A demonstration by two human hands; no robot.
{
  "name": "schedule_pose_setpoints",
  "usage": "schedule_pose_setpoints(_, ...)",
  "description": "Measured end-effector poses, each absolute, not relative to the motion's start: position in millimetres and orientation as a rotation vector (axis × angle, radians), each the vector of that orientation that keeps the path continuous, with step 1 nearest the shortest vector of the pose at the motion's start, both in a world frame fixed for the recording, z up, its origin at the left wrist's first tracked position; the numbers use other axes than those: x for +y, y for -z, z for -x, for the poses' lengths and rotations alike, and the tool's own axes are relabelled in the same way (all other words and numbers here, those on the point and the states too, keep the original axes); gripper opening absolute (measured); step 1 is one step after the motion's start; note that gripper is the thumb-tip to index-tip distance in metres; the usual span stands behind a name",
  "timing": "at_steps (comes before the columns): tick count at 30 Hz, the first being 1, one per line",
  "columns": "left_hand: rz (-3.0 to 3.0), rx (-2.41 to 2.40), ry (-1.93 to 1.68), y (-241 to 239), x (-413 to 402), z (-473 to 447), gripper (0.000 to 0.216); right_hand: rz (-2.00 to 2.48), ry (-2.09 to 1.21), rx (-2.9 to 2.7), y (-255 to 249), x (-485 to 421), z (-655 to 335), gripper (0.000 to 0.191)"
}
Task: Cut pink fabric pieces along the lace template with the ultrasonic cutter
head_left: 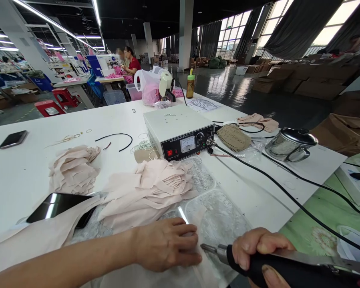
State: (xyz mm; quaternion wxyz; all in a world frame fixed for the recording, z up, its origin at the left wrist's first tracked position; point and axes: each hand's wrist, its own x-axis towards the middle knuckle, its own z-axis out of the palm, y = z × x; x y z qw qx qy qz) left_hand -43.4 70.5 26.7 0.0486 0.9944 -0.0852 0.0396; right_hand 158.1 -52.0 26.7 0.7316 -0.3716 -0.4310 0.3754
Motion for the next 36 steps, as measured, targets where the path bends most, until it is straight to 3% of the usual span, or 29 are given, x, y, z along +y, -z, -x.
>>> schedule_pose_setpoints(36, -3.004, -0.237, -0.215, -21.0, 70.7, 43.1, 0.015, 0.844, -0.704, -0.974, -20.5, -31.4, -158.8, 0.007)
